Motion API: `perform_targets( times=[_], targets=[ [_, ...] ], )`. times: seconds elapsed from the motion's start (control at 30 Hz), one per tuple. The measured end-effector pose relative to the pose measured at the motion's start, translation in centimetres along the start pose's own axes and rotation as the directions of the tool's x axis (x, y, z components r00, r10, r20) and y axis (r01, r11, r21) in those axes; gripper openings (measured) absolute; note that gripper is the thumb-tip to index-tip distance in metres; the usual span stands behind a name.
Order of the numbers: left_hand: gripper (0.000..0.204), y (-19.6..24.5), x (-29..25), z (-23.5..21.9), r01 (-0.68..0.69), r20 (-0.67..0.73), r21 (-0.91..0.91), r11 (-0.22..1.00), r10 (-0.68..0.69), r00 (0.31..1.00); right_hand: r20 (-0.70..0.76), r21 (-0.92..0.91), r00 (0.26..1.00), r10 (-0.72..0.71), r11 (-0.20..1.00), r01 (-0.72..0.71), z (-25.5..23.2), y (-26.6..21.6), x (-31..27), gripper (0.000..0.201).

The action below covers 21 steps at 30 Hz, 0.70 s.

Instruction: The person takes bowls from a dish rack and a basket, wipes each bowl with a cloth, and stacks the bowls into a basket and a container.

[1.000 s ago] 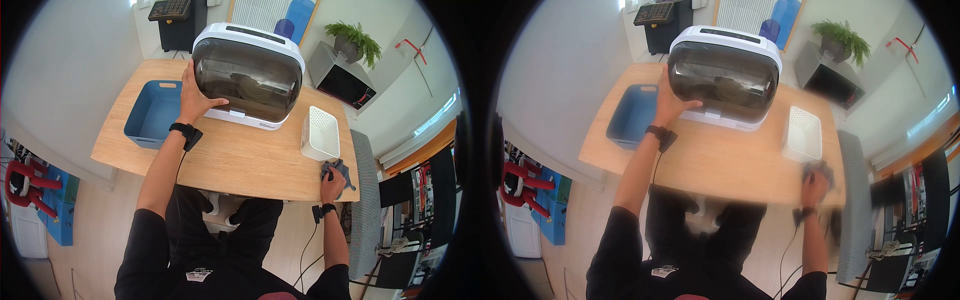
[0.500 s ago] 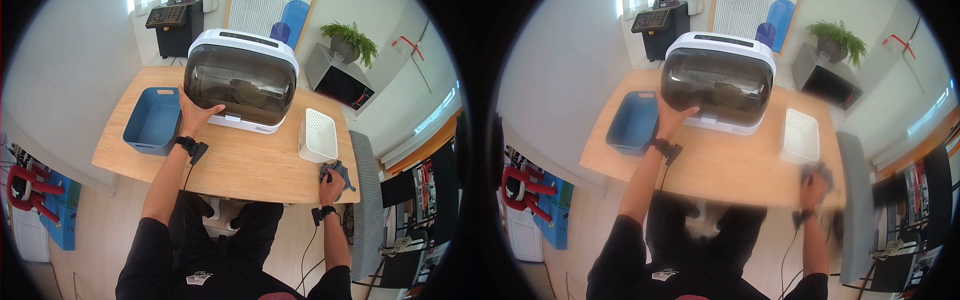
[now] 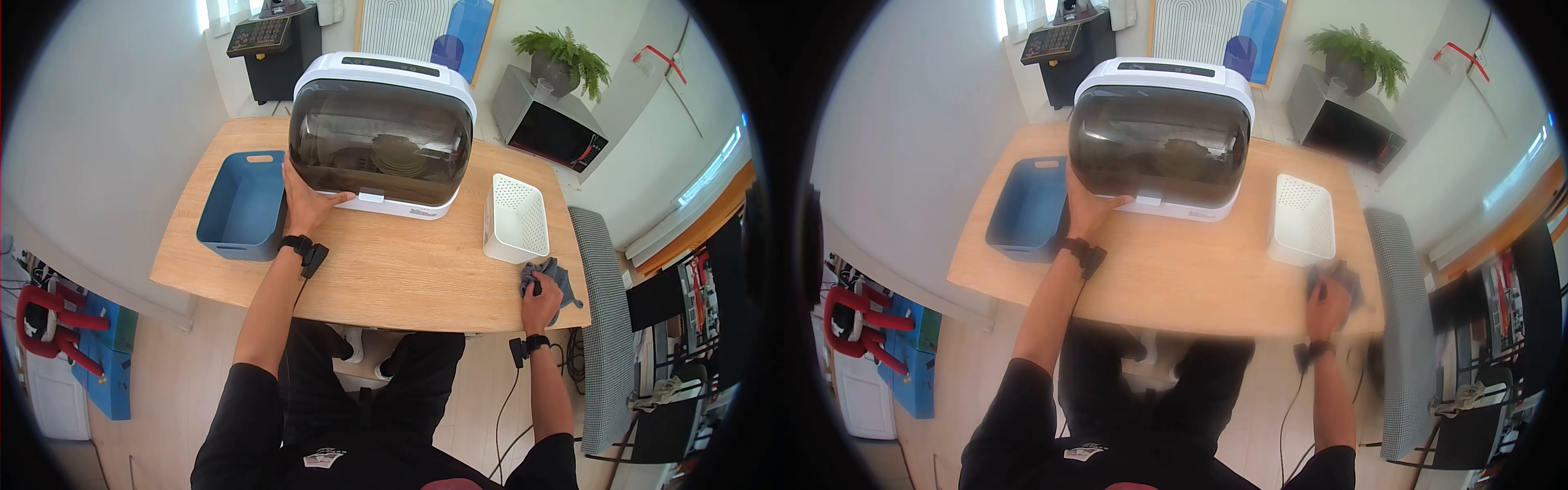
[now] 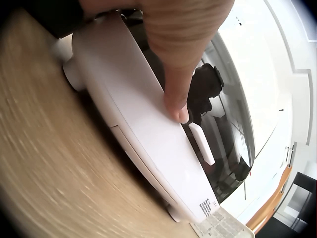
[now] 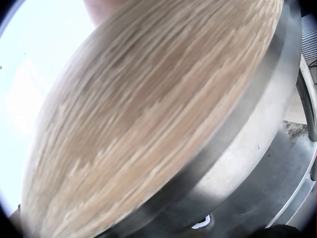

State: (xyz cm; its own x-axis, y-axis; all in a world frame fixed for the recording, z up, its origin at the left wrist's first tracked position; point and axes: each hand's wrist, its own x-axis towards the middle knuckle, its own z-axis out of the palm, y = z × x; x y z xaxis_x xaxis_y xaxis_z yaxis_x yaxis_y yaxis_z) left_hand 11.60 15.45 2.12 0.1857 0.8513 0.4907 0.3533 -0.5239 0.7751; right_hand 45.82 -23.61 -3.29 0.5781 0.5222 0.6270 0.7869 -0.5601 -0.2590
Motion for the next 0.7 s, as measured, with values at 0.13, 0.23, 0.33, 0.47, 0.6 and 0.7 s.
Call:
perform_targets(
  times=[0.13, 0.23, 0.33, 0.47, 0.6, 0.7],
  targets=[
    [0.153, 0.2, -0.5, 0.1, -0.002, -0.020, 0.026, 1.000, 0.003, 1.000, 0.002, -0.006, 1.000, 0.000, 1.000, 0.000, 0.1, -0.1, -0.1, 0.020],
    [0.151, 1.0, -0.9, 0.1, 0.045, -0.046, 0.109, 0.993, -0.040, 0.998, 0.002, -0.005, 1.000, -0.011, 1.000, 0.011, 0.0, -0.1, 0.0, 0.020],
    [0.148, 1.2, -1.0, 0.2, 0.014, -0.064, 0.155, 0.988, -0.004, 0.998, 0.000, -0.005, 1.000, -0.021, 1.000, 0.021, 0.0, 0.0, 0.0, 0.020],
    [0.147, 1.3, -0.9, 0.2, 0.051, -0.076, 0.171, 0.984, -0.039, 0.996, -0.009, 0.012, 1.000, -0.026, 1.000, 0.026, 0.0, -0.1, 0.0, 0.024],
    [0.148, 1.3, -0.9, 0.1, 0.086, -0.055, 0.171, 0.981, -0.078, 0.995, -0.011, 0.011, 1.000, -0.025, 1.000, 0.025, 0.3, 0.1, -0.1, 0.024],
    [0.147, 1.3, -1.3, -0.1, 0.078, -0.065, 0.210, 0.975, -0.066, 0.996, -0.008, 0.004, 1.000, -0.019, 1.000, 0.019, 0.2, 0.2, 0.1, 0.024]
  ],
)
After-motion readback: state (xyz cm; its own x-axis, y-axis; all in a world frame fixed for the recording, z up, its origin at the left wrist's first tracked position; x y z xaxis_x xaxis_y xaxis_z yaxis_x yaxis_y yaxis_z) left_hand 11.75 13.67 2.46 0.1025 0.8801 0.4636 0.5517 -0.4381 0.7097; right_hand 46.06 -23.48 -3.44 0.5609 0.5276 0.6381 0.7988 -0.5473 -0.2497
